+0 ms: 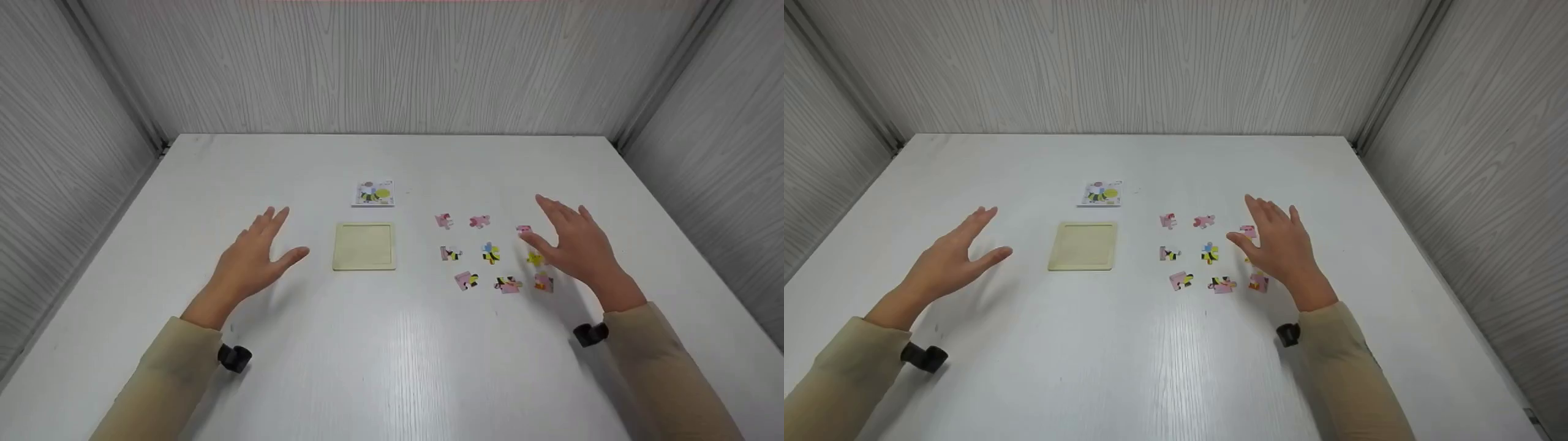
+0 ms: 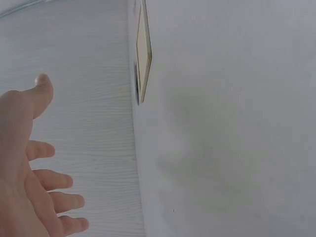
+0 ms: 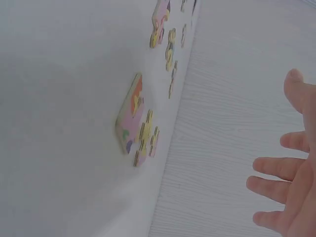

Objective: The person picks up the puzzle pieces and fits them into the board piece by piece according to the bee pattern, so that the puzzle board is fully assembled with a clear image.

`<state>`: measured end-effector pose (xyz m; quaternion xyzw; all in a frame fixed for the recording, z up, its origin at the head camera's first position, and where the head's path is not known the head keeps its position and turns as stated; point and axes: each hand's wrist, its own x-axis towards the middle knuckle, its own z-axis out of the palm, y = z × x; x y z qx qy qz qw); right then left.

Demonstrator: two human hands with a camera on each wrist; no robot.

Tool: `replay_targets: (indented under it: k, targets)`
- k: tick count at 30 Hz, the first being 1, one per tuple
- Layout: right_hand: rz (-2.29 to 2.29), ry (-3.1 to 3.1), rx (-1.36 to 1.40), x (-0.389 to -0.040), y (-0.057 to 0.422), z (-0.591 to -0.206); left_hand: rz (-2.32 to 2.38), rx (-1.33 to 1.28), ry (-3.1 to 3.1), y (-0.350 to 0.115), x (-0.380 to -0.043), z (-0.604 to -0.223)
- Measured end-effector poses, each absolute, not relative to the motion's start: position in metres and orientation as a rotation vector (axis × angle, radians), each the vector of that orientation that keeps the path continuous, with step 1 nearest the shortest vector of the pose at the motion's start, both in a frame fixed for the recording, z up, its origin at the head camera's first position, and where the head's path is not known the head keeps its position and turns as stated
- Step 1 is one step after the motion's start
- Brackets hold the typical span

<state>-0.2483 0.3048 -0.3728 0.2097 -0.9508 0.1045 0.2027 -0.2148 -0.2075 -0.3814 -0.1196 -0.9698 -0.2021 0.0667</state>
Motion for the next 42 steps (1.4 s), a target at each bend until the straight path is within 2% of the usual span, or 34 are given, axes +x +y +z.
replay_targets:
  k: [15,42]
  targets:
    - [0.574,-2.9,0.586,-0.282,0.262,-0.37,-0.979,-0.423,-2.899,-0.192,-0.238,-0.398]
    - [0.777,-3.262,0.627,-0.337,0.205,-0.381,-1.032,-0.44,-3.17,-0.172,-0.264,-0.415]
